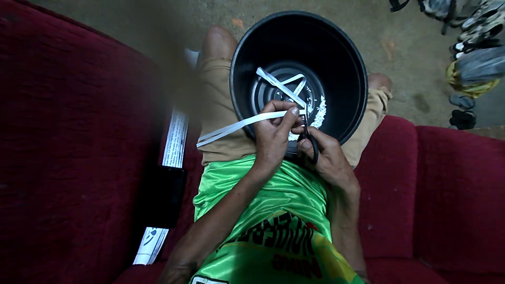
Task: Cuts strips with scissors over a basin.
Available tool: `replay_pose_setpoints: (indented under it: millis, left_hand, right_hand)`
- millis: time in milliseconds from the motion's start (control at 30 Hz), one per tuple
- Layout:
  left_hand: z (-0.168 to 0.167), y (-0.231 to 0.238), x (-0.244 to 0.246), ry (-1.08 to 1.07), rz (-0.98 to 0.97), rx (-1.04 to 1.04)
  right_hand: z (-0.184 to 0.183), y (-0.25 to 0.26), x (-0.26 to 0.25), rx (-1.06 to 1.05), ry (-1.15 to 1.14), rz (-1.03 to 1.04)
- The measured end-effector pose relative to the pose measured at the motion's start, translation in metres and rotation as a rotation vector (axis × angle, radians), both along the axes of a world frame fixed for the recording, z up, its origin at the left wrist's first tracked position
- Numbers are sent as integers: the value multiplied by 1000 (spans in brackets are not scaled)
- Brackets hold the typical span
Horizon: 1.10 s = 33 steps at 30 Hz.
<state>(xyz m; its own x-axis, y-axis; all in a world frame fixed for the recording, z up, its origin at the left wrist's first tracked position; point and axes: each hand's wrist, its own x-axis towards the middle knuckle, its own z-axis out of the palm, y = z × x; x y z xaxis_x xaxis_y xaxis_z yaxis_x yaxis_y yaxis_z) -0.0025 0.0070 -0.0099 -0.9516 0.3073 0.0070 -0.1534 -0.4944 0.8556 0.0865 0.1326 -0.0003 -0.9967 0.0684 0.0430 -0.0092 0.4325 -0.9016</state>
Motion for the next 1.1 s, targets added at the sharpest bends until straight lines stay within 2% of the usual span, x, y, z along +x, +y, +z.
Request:
replay_pose_setpoints:
  millis: [267, 567, 1100]
  left_hand:
    - [5, -6, 7, 40, -19, -65]
    - [1, 0, 1, 19, 26, 38]
    - [2, 2, 3, 41, 19, 24]
  right_hand:
    - [-1, 0, 0, -17, 1, -19]
    - [-1, 2, 3, -6, -60, 40]
    - [-1, 2, 0, 5, -11, 21]
